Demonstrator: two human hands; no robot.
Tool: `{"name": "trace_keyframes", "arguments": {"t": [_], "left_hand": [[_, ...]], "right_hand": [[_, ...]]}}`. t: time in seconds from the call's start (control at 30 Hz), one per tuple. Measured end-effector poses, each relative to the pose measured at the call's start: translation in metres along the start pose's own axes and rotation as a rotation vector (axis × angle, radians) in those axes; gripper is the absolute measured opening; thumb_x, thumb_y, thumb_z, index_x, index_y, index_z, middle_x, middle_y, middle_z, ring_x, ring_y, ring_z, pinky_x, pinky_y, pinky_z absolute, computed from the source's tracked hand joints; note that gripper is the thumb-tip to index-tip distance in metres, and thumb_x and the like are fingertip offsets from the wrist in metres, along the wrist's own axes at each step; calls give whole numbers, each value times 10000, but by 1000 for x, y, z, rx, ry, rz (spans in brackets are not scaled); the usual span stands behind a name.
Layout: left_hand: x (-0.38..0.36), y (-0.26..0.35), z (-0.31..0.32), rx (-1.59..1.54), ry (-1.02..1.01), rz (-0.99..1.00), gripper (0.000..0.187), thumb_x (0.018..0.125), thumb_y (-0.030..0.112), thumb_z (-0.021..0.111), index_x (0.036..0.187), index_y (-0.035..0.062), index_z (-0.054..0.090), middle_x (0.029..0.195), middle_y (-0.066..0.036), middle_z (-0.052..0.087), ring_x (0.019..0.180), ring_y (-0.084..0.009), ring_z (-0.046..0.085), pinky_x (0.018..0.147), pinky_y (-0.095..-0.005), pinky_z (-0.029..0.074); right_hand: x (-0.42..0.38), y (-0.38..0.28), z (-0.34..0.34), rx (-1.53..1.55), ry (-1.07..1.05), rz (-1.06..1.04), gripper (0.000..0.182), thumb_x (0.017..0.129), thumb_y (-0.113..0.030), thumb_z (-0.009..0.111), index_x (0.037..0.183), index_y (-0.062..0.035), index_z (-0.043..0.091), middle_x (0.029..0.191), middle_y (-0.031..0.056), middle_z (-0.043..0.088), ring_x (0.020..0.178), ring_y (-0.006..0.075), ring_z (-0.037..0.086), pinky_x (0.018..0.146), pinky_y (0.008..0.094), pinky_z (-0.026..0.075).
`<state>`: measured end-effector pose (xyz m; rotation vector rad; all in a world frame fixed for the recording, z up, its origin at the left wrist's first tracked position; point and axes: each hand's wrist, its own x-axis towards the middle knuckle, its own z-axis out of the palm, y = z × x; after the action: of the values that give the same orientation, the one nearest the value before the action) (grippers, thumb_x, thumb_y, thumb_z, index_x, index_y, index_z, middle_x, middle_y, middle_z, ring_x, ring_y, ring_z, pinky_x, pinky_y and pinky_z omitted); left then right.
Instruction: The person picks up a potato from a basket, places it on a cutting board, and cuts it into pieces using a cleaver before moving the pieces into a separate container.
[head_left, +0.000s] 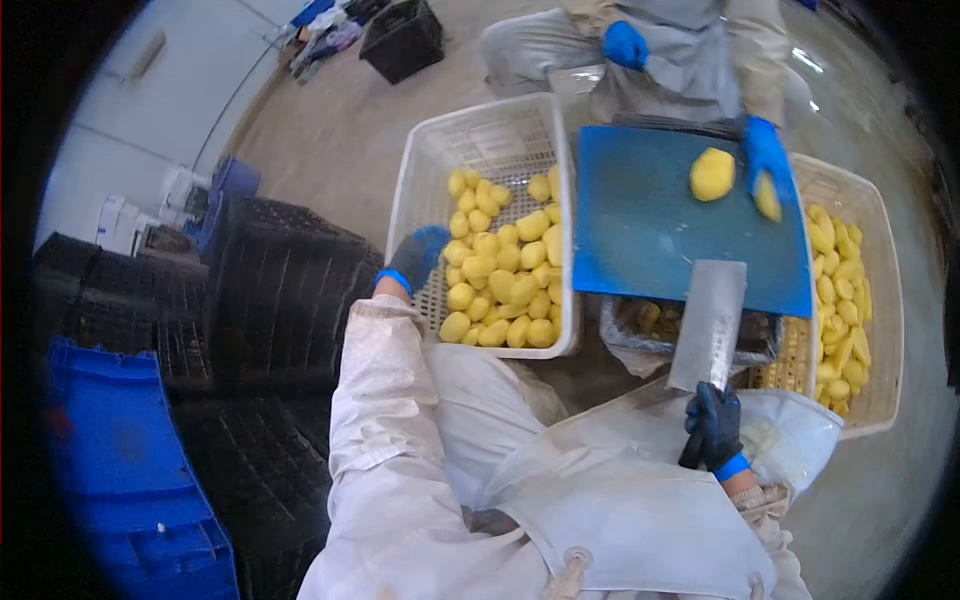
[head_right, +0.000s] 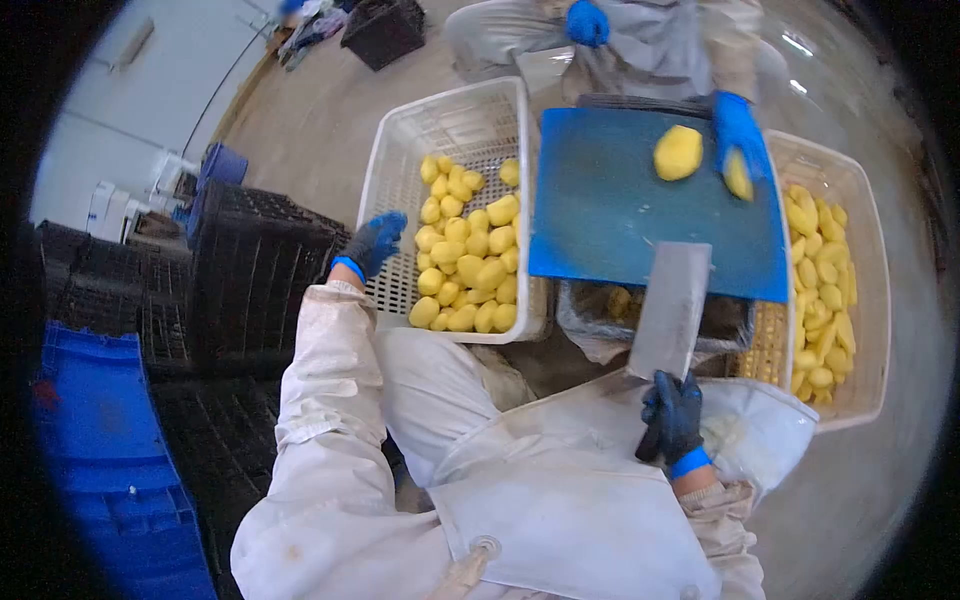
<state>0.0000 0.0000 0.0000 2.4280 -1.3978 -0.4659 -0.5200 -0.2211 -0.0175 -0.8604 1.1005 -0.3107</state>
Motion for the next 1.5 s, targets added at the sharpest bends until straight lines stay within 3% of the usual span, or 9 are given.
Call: {"name": "trace_keyframes", "arguments": {"t": [0.3, 0.5, 0.77, 0.9, 0.93, 1.0, 1.2, 1.4, 1.5], "left_hand": [[-9, -76, 103, 519, -699, 20, 301, 768, 245, 549, 1001, 62, 601, 1017, -173, 599, 947, -329, 571, 814, -392, 458], [45, -88, 206, -320, -399, -671, 616, 749, 409, 593, 1187, 0, 449, 1057, -222, 571, 982, -323, 560, 831, -388, 452], [57, -28, 245, -341, 101, -1022, 962, 585, 420, 725, 1301, -18, 255, 1248, -288, 413, 1145, -407, 429, 939, -428, 378], [59, -92, 273, -1065, -18, -618, 637, 647, 336, 719, 1161, 89, 435, 995, -106, 547, 881, -272, 562, 704, -386, 493], [63, -20, 180, -1337, 42, -872, 512, 685, 274, 709, 1107, 112, 466, 923, -48, 525, 799, -193, 547, 642, -333, 493], [80, -2, 164, -1469, 264, -529, 515, 696, 218, 706, 1134, 101, 460, 946, -42, 534, 824, -172, 546, 650, -314, 494], [109, 156, 120, -686, 545, 250, 786, 594, 194, 755, 1246, -7, 365, 1161, -217, 487, 1081, -340, 482, 929, -386, 388], [70, 263, 126, -142, 265, 90, 894, 678, 451, 662, 1347, 35, 237, 1336, -224, 323, 1223, -400, 318, 1009, -460, 267], [110, 221, 211, 22, 276, 223, 588, 823, 356, 521, 1293, 38, 367, 1308, -275, 348, 1181, -416, 372, 957, -482, 332]], "right_hand": [[-19, -4, 46, -95, 154, 37, 147, 867, -197, 537, 957, -93, 483, 609, 22, 489, 444, 111, 460, 387, 223, 392], [-16, 4, 55, -119, 148, 4, 147, 876, -231, 534, 909, -103, 469, 595, 29, 499, 446, 127, 482, 391, 237, 400], [-20, 0, 74, -58, 296, 82, 132, 871, -192, 539, 915, -93, 462, 602, 41, 497, 447, 140, 471, 398, 258, 409], [-18, 6, 67, -70, 238, 28, 135, 869, -179, 539, 934, -86, 466, 601, 45, 501, 452, 141, 481, 405, 259, 418], [-19, 7, 67, -61, 226, 23, 135, 869, -179, 539, 934, -86, 466, 601, 45, 501, 452, 141, 481, 405, 259, 418], [-18, 9, 67, -35, 262, 44, 138, 866, -176, 541, 934, -84, 465, 591, 42, 494, 450, 137, 479, 395, 252, 410], [-27, 4, 56, -94, 236, -60, 133, 854, -138, 542, 944, -78, 465, 607, 32, 486, 454, 108, 461, 382, 225, 390], [-50, -18, 51, -195, 98, -215, 134, 855, -111, 534, 964, -58, 479, 658, 32, 503, 506, 83, 472, 401, 213, 398], [-55, -27, 46, -249, 49, -279, 138, 857, -109, 533, 976, -55, 488, 668, 32, 516, 511, 80, 476, 417, 217, 407]]}}
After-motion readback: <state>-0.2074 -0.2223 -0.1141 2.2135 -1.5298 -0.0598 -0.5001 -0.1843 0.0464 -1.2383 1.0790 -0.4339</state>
